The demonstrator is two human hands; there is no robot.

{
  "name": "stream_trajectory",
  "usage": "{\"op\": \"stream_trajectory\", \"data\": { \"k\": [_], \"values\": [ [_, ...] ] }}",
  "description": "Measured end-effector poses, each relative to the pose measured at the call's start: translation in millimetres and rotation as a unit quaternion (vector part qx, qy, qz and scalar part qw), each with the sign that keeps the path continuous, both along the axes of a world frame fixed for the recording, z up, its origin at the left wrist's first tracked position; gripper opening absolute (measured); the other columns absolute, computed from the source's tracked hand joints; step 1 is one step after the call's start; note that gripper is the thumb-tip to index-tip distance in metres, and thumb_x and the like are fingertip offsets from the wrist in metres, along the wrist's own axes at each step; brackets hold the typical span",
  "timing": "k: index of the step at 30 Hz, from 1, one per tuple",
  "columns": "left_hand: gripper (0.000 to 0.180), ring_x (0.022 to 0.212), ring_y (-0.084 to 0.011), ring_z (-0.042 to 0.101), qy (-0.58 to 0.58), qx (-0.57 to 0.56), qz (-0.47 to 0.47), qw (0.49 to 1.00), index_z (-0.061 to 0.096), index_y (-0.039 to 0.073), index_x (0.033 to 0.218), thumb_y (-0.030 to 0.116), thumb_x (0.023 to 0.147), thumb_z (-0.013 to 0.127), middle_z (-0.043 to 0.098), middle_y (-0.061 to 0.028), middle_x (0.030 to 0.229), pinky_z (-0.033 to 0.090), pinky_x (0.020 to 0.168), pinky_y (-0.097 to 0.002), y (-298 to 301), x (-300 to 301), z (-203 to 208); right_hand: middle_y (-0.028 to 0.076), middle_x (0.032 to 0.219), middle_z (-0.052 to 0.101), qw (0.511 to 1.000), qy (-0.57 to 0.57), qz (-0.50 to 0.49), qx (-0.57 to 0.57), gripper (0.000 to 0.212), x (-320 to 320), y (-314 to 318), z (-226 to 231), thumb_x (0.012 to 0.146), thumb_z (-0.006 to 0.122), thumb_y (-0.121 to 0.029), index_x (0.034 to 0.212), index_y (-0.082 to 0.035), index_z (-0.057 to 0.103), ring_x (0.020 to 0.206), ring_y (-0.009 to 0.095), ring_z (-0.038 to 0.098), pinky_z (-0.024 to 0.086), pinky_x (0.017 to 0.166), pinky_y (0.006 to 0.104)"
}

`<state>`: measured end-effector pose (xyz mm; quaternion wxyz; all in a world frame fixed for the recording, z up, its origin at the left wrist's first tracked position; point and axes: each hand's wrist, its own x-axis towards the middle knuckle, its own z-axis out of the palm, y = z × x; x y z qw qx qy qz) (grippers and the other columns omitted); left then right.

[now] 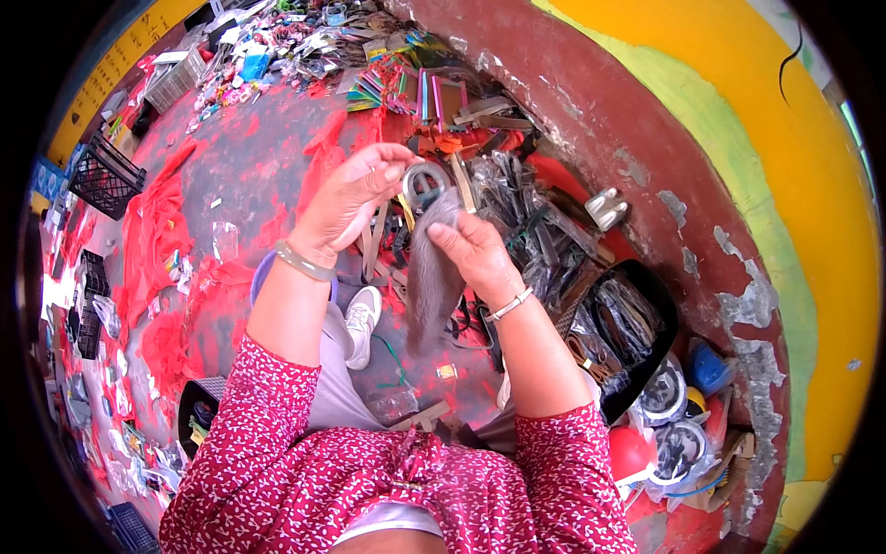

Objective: The person picks up dark-colored belts, wipes them using a cloth, and places them into a black bin.

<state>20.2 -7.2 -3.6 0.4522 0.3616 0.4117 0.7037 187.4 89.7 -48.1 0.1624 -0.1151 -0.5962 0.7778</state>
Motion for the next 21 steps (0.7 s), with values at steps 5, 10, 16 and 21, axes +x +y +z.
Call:
{"op": "stream_trajectory", "data": {
  "k": [5,10,16,21],
  "values": [
    [0.046,0.098,-0.0142,0.051,-0.023,-0.041,-0.066,0.997,0.052,0.002,0.111,0.04,0.086,0.053,0.056,-0.0062,0.105,0.038,0.09,-0.0314,10.6,37.9,-12.6,0.002,0.096,0.057,0.989,0.101,-0.101,0.024,0.023,-16.1,-5.4,2.4,0.091,0.049,-0.015,0.108,0.0,0.054,0.086,0.007,0.05,0.041,0.078,0.0215],
    [0.046,0.096,-0.0176,0.053,-0.125,-0.014,0.01,0.992,0.05,-0.001,0.114,0.038,0.091,0.043,0.056,-0.0132,0.107,0.042,0.087,-0.0316,25.3,42.0,-18.9,-0.001,0.094,0.057,0.985,0.048,-0.125,0.105,0.027,-26.9,-6.4,-2.3,0.091,0.049,-0.02,0.11,0.0,0.055,0.084,0.006,0.05,0.042,0.073,0.0195],
    [0.036,0.09,-0.0166,0.055,0.014,0.046,0.135,0.99,0.055,-0.001,0.104,0.03,0.092,0.041,0.06,-0.0136,0.102,0.043,0.082,-0.0297,31.2,40.1,-19.9,-0.001,0.094,0.058,0.998,0.037,-0.05,0.03,0.028,-26.0,-1.2,10.6,0.092,0.048,-0.022,0.109,0.0,0.056,0.083,0.006,0.051,0.042,0.073,0.0206],
    [0.034,0.085,-0.0154,0.056,0.136,0.059,0.183,0.972,0.056,-0.001,0.099,0.029,0.092,0.041,0.061,-0.0118,0.098,0.044,0.078,-0.0285,27.6,37.0,-11.4,-0.001,0.087,0.058,0.997,0.025,-0.022,0.07,0.026,-16.7,-1.5,22.8,0.092,0.048,-0.021,0.104,0.001,0.056,0.078,0.006,0.051,0.044,0.068,0.0203]
  ]
}}
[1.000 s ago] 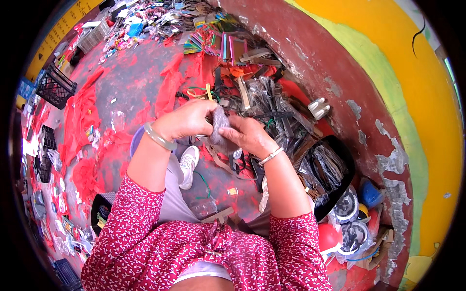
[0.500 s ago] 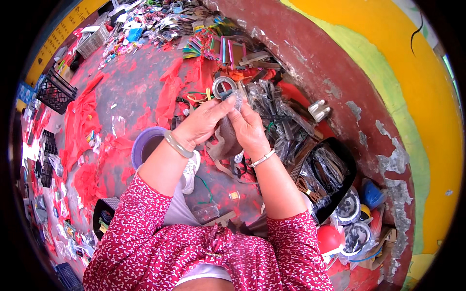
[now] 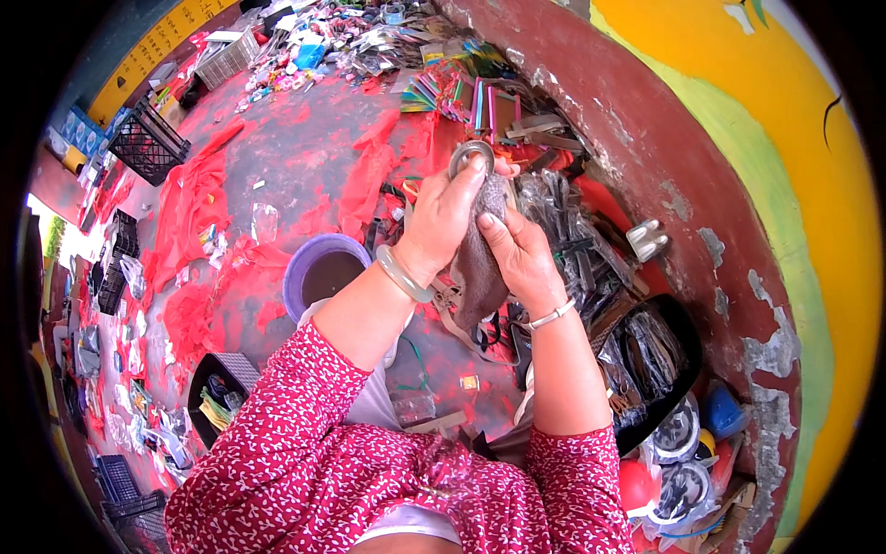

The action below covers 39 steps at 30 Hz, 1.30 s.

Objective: The person picks up dark-colored belts, wipes them using a cloth, and places them into a black bin.

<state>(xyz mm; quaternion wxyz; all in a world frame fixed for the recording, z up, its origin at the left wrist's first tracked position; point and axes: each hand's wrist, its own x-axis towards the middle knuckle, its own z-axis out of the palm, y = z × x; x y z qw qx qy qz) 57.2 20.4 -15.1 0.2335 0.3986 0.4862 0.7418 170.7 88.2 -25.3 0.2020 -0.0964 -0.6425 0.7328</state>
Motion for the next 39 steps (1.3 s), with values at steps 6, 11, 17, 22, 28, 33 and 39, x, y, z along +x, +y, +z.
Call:
{"op": "stream_trajectory", "data": {
  "k": [6,11,17,22,28,33,39],
  "values": [
    [0.033,0.078,-0.0235,0.061,-0.167,0.058,-0.06,0.982,0.051,-0.003,0.096,0.028,0.092,0.04,0.061,-0.0157,0.084,0.049,0.071,-0.0328,-8.0,-2.6,18.4,-0.001,0.075,0.056,0.991,-0.005,-0.015,0.132,0.018,6.5,-0.3,-2.3,0.09,0.051,-0.017,0.091,-0.001,0.059,0.068,0.005,0.048,0.042,0.06,0.0215],
    [0.032,0.05,-0.0183,0.05,-0.327,0.112,-0.038,0.938,0.051,0.0,0.086,0.03,0.091,0.039,0.053,-0.0077,0.062,0.047,0.058,-0.0324,-9.9,-5.2,30.8,-0.001,0.07,0.054,0.973,-0.019,0.001,0.231,0.018,12.7,2.2,-10.8,0.089,0.052,-0.017,0.09,0.0,0.058,0.064,0.007,0.044,0.041,0.058,0.0242],
    [0.023,0.051,-0.0169,0.045,-0.381,0.158,-0.005,0.911,0.049,-0.001,0.087,0.021,0.088,0.041,0.048,-0.0057,0.061,0.045,0.063,-0.0333,-18.1,-33.5,36.3,0.008,0.068,0.053,0.951,-0.066,0.014,0.302,0.023,13.2,0.6,-11.3,0.088,0.052,-0.023,0.094,-0.001,0.057,0.06,0.012,0.045,0.042,0.058,0.0274],
    [0.018,0.049,-0.015,0.039,-0.457,0.155,0.02,0.876,0.045,-0.001,0.085,0.016,0.089,0.039,0.044,-0.006,0.06,0.043,0.068,-0.0332,-16.6,-47.8,33.3,0.01,0.065,0.054,0.948,-0.085,0.007,0.306,0.023,16.0,2.5,-15.7,0.087,0.054,-0.023,0.093,-0.002,0.058,0.058,0.015,0.046,0.043,0.059,0.0297],
    [0.022,0.052,-0.0151,0.041,-0.491,0.221,-0.008,0.843,0.044,-0.004,0.087,0.015,0.091,0.034,0.045,-0.0078,0.062,0.045,0.07,-0.033,-26.6,-89.7,18.7,0.006,0.067,0.056,0.927,-0.17,0.071,0.325,0.021,28.9,12.2,-18.2,0.087,0.054,-0.022,0.09,-0.002,0.058,0.061,0.012,0.048,0.043,0.06,0.0283],
    [0.046,0.079,-0.0237,0.058,-0.444,0.186,0.003,0.876,0.049,-0.005,0.093,0.039,0.092,0.038,0.058,-0.0163,0.085,0.044,0.085,-0.0394,-12.0,-65.2,12.6,0.0,0.072,0.059,0.979,-0.102,0.026,0.177,0.023,30.9,7.5,-15.7,0.089,0.051,-0.022,0.088,-0.001,0.06,0.065,0.007,0.049,0.043,0.059,0.0239],
    [0.054,0.102,-0.0255,0.054,-0.393,0.086,-0.154,0.903,0.049,0.001,0.108,0.05,0.089,0.038,0.058,-0.0167,0.107,0.041,0.089,-0.0385,4.5,-10.9,-8.8,0.001,0.075,0.061,0.998,-0.043,0.011,-0.038,0.03,18.1,7.0,-6.4,0.09,0.051,-0.029,0.084,-0.001,0.063,0.069,0.006,0.054,0.044,0.062,0.0215]
  ]
}}
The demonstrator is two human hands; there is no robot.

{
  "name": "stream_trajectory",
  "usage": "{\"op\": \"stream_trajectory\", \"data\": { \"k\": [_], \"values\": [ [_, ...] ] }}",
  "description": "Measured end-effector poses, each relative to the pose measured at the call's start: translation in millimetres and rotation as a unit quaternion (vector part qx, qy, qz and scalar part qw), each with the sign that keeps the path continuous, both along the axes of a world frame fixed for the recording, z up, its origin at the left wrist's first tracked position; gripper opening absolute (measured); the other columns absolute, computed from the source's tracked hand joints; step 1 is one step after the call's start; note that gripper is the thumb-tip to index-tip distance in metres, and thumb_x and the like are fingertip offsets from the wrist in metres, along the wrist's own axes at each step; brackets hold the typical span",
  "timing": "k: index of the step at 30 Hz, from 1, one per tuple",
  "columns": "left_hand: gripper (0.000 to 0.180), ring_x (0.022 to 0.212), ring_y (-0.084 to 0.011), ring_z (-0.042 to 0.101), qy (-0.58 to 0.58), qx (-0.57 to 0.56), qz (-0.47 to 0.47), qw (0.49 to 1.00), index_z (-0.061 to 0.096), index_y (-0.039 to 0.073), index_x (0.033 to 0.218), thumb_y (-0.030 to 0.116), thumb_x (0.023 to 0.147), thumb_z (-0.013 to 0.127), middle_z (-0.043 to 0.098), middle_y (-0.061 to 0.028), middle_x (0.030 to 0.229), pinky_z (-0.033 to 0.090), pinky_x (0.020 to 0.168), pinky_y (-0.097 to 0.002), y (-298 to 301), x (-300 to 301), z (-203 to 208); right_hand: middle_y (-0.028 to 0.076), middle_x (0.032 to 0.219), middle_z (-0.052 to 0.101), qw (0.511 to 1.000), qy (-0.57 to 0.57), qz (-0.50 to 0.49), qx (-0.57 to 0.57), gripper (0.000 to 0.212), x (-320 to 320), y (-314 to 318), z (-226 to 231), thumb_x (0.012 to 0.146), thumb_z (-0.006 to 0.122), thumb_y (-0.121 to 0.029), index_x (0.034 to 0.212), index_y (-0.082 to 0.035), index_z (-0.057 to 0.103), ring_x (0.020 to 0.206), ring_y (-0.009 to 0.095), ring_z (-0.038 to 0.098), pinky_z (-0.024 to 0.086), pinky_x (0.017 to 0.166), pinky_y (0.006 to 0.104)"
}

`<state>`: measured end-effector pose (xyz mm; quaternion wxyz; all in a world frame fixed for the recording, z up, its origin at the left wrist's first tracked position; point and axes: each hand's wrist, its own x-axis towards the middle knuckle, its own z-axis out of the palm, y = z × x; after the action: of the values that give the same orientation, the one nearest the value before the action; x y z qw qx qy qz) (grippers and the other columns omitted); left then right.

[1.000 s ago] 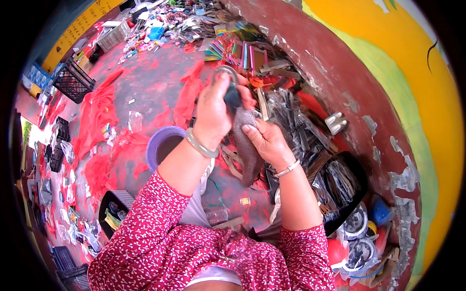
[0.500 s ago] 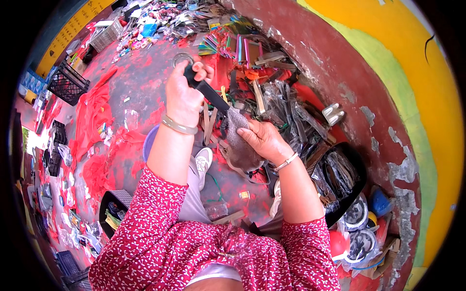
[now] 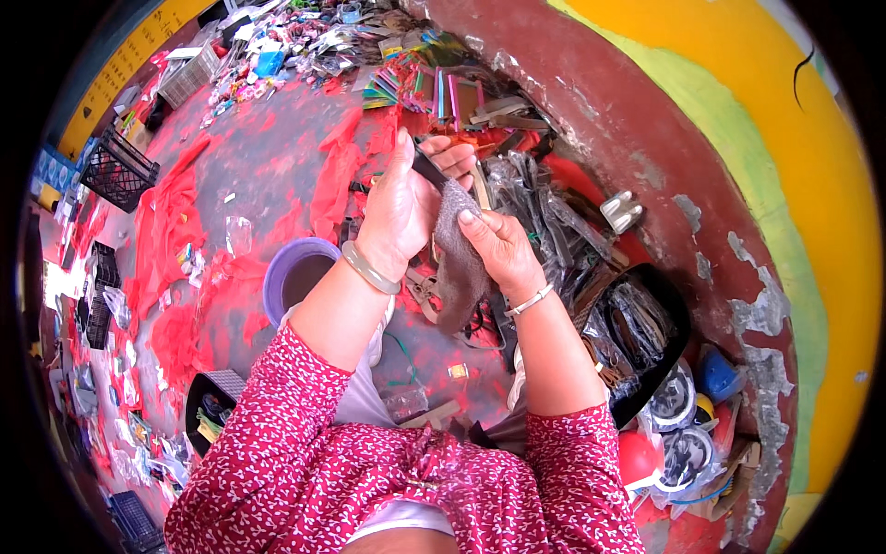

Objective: The person picks up dark-colored belts, wipes them using a cloth, and places them into a black bin.

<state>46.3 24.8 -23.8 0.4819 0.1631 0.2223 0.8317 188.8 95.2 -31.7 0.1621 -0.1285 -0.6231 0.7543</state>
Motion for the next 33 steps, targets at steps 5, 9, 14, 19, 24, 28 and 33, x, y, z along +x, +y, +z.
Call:
{"op": "stream_trajectory", "data": {
  "k": [5,9,14,19,24,28,33],
  "values": [
    [0.043,0.105,-0.0215,0.051,0.185,-0.058,0.071,0.979,0.048,-0.002,0.116,0.034,0.094,0.036,0.056,-0.0155,0.112,0.039,0.091,-0.0326,0.8,7.0,0.7,-0.001,0.082,0.058,0.998,0.003,-0.04,0.057,0.032,-3.3,10.2,-19.7,0.091,0.048,-0.031,0.095,-0.001,0.058,0.076,0.006,0.051,0.041,0.066,0.0204],
    [0.04,0.105,-0.0162,0.05,0.318,-0.13,0.055,0.937,0.054,-0.004,0.111,0.028,0.094,0.038,0.056,-0.0094,0.112,0.035,0.094,-0.0297,2.8,31.3,-6.9,0.005,0.089,0.06,0.977,0.046,-0.121,0.17,0.027,-13.1,3.0,-19.6,0.092,0.047,-0.022,0.106,-0.001,0.053,0.083,0.009,0.051,0.041,0.074,0.023],
    [0.036,0.104,-0.0175,0.051,0.282,-0.09,0.037,0.955,0.058,-0.005,0.104,0.024,0.093,0.039,0.057,-0.0115,0.111,0.034,0.095,-0.0301,1.2,32.8,-3.2,0.006,0.087,0.061,0.968,0.062,-0.081,0.229,0.023,-9.1,10.5,-8.1,0.09,0.048,-0.016,0.106,-0.001,0.054,0.081,0.01,0.052,0.043,0.073,0.0264],
    [0.035,0.095,-0.0173,0.055,0.242,-0.088,0.126,0.958,0.063,-0.004,0.089,0.023,0.091,0.04,0.062,-0.0134,0.1,0.037,0.089,-0.0284,4.4,31.0,6.0,0.0,0.072,0.056,0.999,-0.005,-0.001,0.042,0.019,-2.5,0.2,6.7,0.089,0.051,-0.019,0.089,-0.001,0.057,0.065,0.006,0.05,0.043,0.057,0.0222],
    [0.038,0.089,-0.0188,0.058,0.244,-0.103,0.168,0.95,0.063,-0.007,0.082,0.023,0.091,0.04,0.063,-0.0147,0.094,0.042,0.082,-0.0292,1.6,23.1,18.3,0.0,0.068,0.055,0.994,-0.046,0.03,0.094,0.02,1.8,-3.8,11.5,0.089,0.052,-0.021,0.084,-0.002,0.055,0.061,0.007,0.051,0.043,0.055,0.0229],
    [0.034,0.081,-0.0147,0.058,0.145,-0.1,0.214,0.961,0.061,-0.005,0.082,0.021,0.089,0.041,0.064,-0.0135,0.09,0.041,0.075,-0.0258,5.3,-5.4,19.7,-0.001,0.069,0.057,0.991,-0.046,0.063,0.111,0.02,7.2,-9.4,7.4,0.089,0.052,-0.02,0.085,-0.001,0.057,0.062,0.006,0.051,0.043,0.056,0.0234],
    [0.031,0.084,-0.0177,0.058,0.139,-0.07,0.245,0.957,0.06,-0.006,0.084,0.019,0.088,0.043,0.064,-0.016,0.09,0.041,0.079,-0.0261,-1.1,-31.4,19.5,-0.001,0.07,0.057,0.981,-0.072,0.099,0.151,0.019,15.9,-12.0,13.0,0.089,0.051,-0.018,0.087,0.0,0.058,0.065,0.005,0.047,0.043,0.06,0.0229]
  ]
}}
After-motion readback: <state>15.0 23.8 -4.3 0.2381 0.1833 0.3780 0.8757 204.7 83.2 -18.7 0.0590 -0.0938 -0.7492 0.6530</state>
